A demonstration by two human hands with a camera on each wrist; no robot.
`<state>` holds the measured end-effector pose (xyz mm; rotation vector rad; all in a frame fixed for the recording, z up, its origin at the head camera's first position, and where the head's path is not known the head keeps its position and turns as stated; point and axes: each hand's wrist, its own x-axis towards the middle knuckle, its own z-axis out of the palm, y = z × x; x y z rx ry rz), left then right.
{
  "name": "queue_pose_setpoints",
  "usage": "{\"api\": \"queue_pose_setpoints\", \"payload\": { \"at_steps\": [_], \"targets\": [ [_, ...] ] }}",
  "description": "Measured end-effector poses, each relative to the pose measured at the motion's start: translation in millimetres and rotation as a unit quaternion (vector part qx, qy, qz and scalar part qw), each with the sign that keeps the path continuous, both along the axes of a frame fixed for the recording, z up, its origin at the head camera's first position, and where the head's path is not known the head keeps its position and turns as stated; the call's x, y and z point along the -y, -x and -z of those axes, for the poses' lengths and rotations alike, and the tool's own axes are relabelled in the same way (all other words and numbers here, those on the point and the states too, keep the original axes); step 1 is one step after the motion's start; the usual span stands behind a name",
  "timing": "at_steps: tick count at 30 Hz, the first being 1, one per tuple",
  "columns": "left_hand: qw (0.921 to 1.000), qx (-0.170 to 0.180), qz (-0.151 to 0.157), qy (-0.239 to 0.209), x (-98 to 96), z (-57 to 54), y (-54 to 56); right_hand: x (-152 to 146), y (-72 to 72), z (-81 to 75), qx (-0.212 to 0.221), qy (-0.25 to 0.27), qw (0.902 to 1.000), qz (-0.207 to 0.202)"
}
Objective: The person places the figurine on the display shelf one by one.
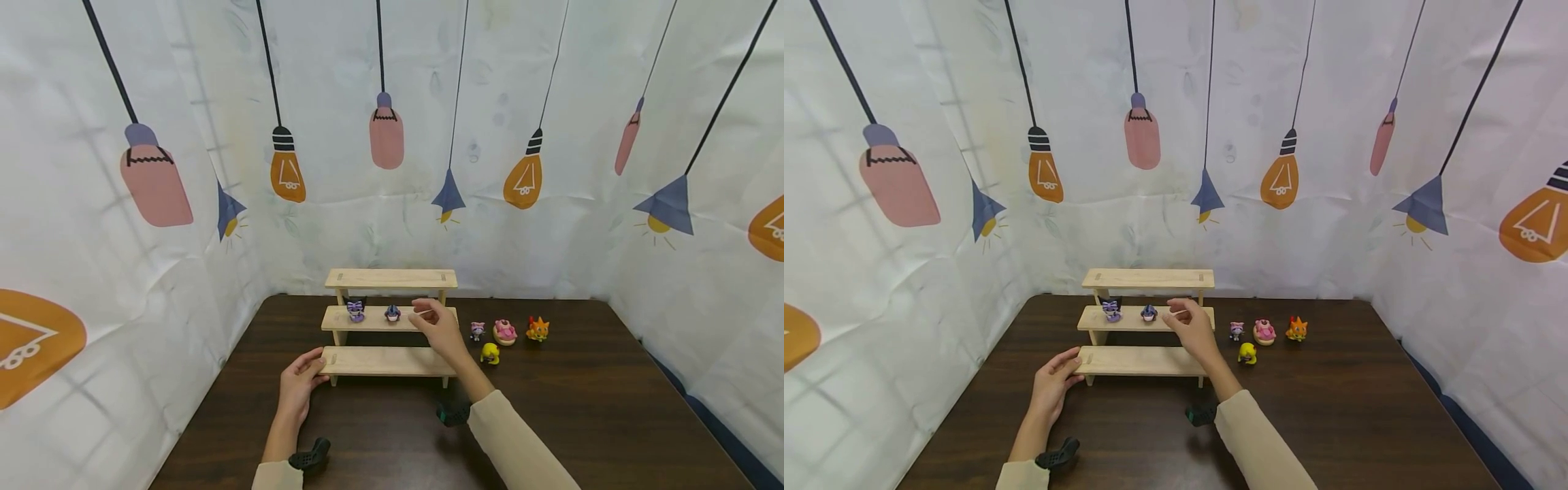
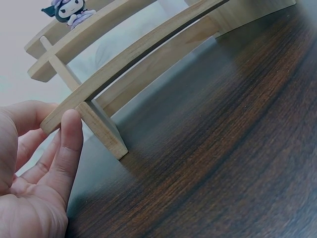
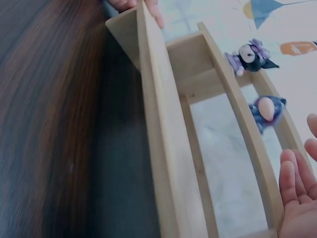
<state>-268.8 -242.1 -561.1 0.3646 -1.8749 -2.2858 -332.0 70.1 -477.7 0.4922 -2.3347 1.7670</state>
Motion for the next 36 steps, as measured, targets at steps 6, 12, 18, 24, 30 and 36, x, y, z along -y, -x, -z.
{"api": "queue_pose_setpoints", "payload": {
  "at_steps": [6, 12, 18, 24, 30, 36],
  "targets": [
    [1.0, -0.001, 0.001, 0.004, 0.4, -0.2, -0.6, -32, -11.6, 1.0, 0.002, -0.009, 0.9998, -0.017],
    [1.0, 0.002, 0.0, 0.003, 1.1, -0.2, -1.4, -67, -24.7, 0.3, -0.005, -0.016, 0.9996, -0.024],
    [1.0, -0.004, 0.0, 0.004, 1.7, -0.6, -2.2, -103, -38.5, 5.7, 0.016, -0.013, 0.9994, 0.027],
    [1.0, -0.007, 0.002, 0.003, 1.2, -0.7, -1.1, -135, -46.0, 13.9, 0.044, 0.012, 0.9941, 0.098],
    [1.0, 0.002, -0.001, 0.001, 1.0, -0.7, 1.0, -154, -46.9, 24.1, 0.075, 0.043, 0.9885, 0.124],
    [1.0, 0.007, 0.0, 0.001, 0.1, -0.5, 2.0, -166, -46.5, 36.0, 0.125, 0.008, 0.9818, 0.143]
  ]
}}
